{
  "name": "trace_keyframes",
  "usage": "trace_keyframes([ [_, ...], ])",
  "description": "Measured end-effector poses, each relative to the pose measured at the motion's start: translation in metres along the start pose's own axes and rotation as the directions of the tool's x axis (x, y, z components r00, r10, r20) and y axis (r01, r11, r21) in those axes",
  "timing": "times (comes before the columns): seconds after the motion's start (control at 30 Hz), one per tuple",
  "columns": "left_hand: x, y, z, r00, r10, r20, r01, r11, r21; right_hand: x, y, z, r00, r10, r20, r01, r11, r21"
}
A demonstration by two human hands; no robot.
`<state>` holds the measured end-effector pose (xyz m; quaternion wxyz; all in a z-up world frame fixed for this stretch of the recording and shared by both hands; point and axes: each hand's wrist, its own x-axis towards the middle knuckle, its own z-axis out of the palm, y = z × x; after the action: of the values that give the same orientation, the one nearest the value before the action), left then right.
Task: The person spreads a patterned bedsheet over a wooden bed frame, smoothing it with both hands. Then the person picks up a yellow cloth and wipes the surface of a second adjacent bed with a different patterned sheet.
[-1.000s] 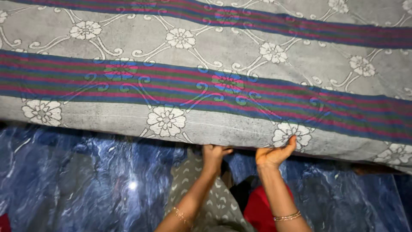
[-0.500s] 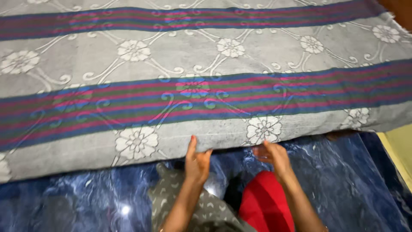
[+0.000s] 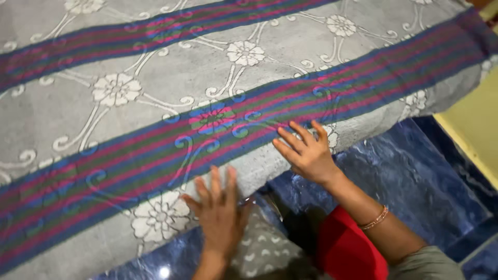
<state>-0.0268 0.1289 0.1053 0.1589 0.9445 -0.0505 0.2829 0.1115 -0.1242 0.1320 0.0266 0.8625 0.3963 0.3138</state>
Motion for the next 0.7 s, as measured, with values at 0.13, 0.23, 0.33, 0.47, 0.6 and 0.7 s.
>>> trace_keyframes([
  [0.13, 0.028, -0.027, -0.021, 0.984, 0.075, 0.162, -0.100, 0.983, 0.156, -0.029, -0.003, 0.022, 0.997, -0.069, -0.043, 0.069, 0.998, -0.001],
  [0.23, 0.024, -0.036, -0.022, 0.970, 0.180, 0.164, -0.211, 0.958, 0.196, -0.041, 0.021, 0.023, 0.988, -0.144, -0.048, 0.143, 0.990, -0.016],
  [0.33, 0.013, -0.048, 0.003, 0.970, 0.240, 0.031, -0.241, 0.947, 0.215, -0.045, 0.054, 0.017, 0.971, -0.227, -0.075, 0.219, 0.970, -0.104],
  [0.47, -0.024, -0.067, 0.045, 0.959, 0.259, -0.117, -0.222, 0.941, 0.256, -0.051, 0.057, 0.026, 0.972, -0.192, -0.133, 0.185, 0.981, -0.065],
  [0.6, -0.043, -0.102, 0.080, 0.869, 0.448, -0.211, -0.352, 0.859, 0.372, -0.082, 0.057, 0.032, 0.990, -0.130, -0.061, 0.132, 0.991, 0.024],
  [0.7, -0.044, -0.124, 0.098, 0.716, 0.609, -0.340, -0.517, 0.791, 0.328, -0.125, 0.082, 0.032, 0.985, -0.125, -0.120, 0.151, 0.960, 0.238],
])
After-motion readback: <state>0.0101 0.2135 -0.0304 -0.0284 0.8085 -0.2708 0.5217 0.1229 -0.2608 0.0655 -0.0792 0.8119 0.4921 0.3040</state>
